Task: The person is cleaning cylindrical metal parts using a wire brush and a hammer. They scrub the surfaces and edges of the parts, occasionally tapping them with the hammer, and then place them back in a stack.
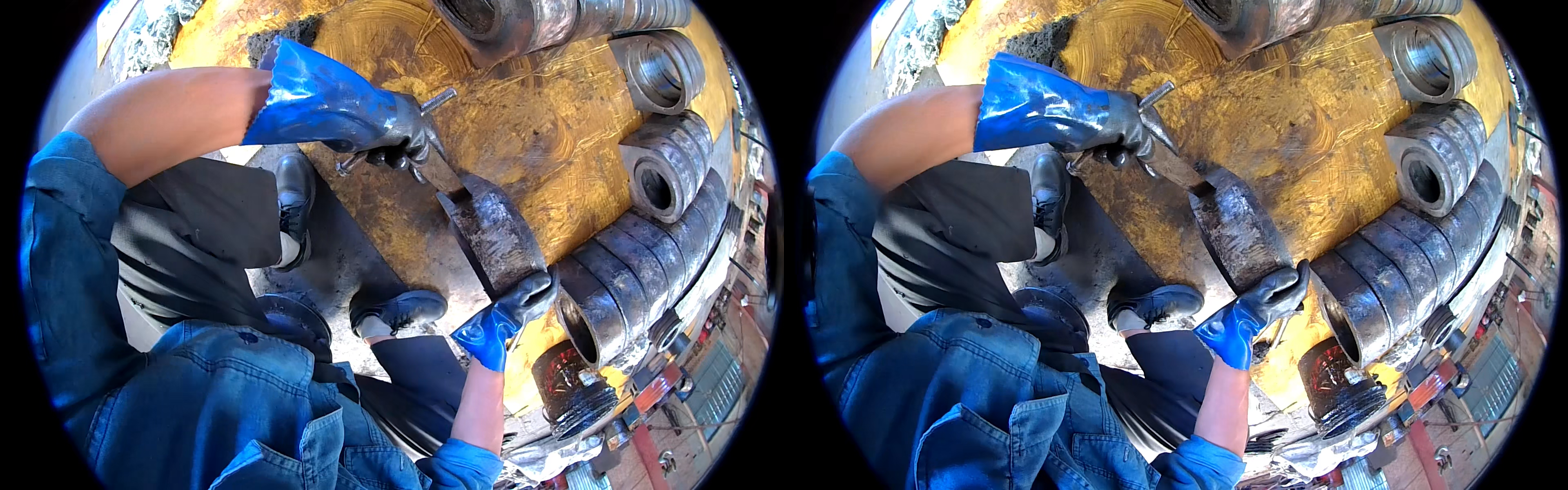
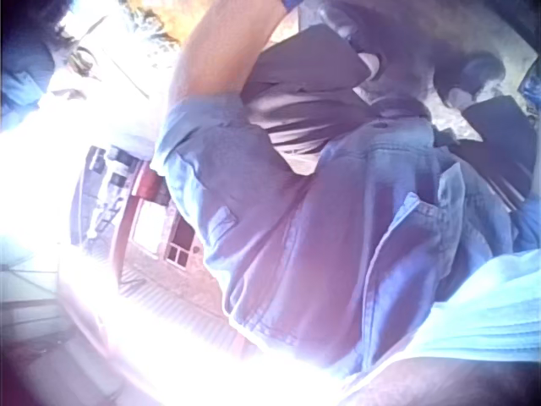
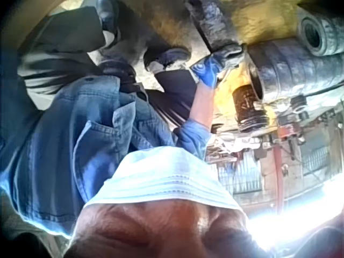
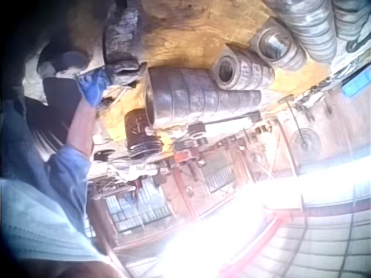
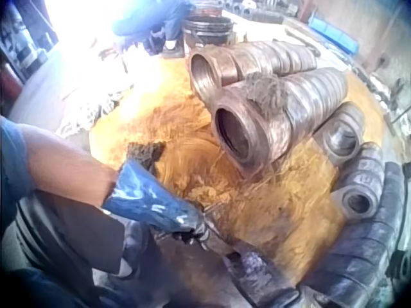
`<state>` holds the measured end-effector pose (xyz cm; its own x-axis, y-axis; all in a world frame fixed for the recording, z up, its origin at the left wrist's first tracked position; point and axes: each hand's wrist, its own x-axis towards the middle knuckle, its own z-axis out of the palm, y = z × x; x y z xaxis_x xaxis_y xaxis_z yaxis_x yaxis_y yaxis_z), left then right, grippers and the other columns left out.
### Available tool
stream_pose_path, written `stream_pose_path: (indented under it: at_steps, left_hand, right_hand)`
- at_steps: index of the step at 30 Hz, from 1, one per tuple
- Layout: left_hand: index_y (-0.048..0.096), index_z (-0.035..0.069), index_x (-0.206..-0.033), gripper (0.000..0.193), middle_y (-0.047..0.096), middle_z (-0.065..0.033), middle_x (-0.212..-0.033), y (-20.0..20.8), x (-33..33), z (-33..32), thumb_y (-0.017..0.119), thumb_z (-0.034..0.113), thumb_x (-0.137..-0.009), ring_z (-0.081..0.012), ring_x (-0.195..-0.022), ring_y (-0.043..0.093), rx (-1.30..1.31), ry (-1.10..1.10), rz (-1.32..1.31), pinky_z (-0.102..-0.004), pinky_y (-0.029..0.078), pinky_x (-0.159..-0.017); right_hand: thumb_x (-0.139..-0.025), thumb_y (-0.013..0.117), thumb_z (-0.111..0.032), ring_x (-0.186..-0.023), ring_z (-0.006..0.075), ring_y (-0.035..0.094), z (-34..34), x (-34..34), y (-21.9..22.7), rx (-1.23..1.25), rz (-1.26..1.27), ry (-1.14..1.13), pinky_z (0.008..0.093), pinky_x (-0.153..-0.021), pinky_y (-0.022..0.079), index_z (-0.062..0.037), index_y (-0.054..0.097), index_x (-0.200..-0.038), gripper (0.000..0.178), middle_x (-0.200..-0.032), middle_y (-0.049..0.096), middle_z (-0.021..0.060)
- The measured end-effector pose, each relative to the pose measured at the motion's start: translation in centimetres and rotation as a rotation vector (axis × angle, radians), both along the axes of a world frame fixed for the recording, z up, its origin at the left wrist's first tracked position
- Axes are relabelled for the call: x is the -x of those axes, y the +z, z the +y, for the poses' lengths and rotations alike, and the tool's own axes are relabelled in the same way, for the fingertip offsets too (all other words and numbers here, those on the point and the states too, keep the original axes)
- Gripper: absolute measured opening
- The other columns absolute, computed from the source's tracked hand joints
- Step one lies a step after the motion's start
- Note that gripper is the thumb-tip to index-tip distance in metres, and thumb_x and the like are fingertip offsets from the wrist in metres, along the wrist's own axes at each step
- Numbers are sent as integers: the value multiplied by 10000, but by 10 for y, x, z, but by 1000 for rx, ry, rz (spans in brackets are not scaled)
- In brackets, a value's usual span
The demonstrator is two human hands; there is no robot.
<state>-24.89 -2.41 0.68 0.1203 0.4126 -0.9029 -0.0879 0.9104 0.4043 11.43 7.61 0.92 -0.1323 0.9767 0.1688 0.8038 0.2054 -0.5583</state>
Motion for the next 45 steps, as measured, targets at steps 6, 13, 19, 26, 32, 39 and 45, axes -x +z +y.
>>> stream_pose_path:
  at_steps: [6,13,19,26,32,39,45]
  left_hand:
    - [671,42,-894,165,645,-76,-777,0,-4,-13,688,204,-871,-166,-543,577,-75,49,21,-300,423,-470]
    - [685,9,-914,169,655,-80,-785,26,4,-19,704,169,-865,-183,-560,615,-128,73,-17,-281,461,-472]
    - [713,32,-941,151,631,-62,-737,-29,-8,-18,691,165,-875,-200,-548,604,-88,103,39,-278,455,-460]
    - [739,56,-932,140,598,-41,-671,-46,-22,-5,688,178,-886,-200,-533,575,-47,123,26,-305,449,-479]
    - [729,65,-883,177,596,-35,-658,-35,-7,-15,720,241,-899,-185,-520,540,19,15,-10,-374,449,-531]
    - [704,46,-1046,227,627,-33,-755,-41,20,-7,602,216,-937,-123,-514,520,-232,270,-91,-330,452,-485]
    - [712,52,-960,167,656,-38,-708,17,-11,-9,632,190,-907,-167,-535,554,-116,78,34,-362,445,-514]
  right_hand:
    - [-1079,463,-434,-1135,379,609,5,-10,-22,-51,5,101,462,-1019,478,62,602,-1292,557,-1273,632,264]
    - [-1075,461,-426,-1167,380,598,3,-9,-14,-23,37,57,462,-1042,458,71,599,-1299,562,-1283,629,265]
    - [-1072,416,-424,-1211,409,583,7,-7,-15,13,10,60,486,-1078,424,86,594,-1316,593,-1302,629,281]
    - [-1078,422,-410,-1210,399,582,8,-17,-19,-48,-13,49,474,-1076,420,77,600,-1310,568,-1300,635,276]
    - [-1079,442,-385,-1202,398,590,4,-1,-12,-13,32,66,464,-1081,426,78,606,-1302,540,-1303,632,275]
    - [-1078,439,-428,-1197,395,590,1,-6,-15,-16,16,60,470,-1072,433,68,600,-1316,573,-1308,628,278]
    - [-1074,444,-440,-1186,406,605,5,-11,-15,-29,47,68,477,-1055,457,76,612,-1298,588,-1307,629,284]
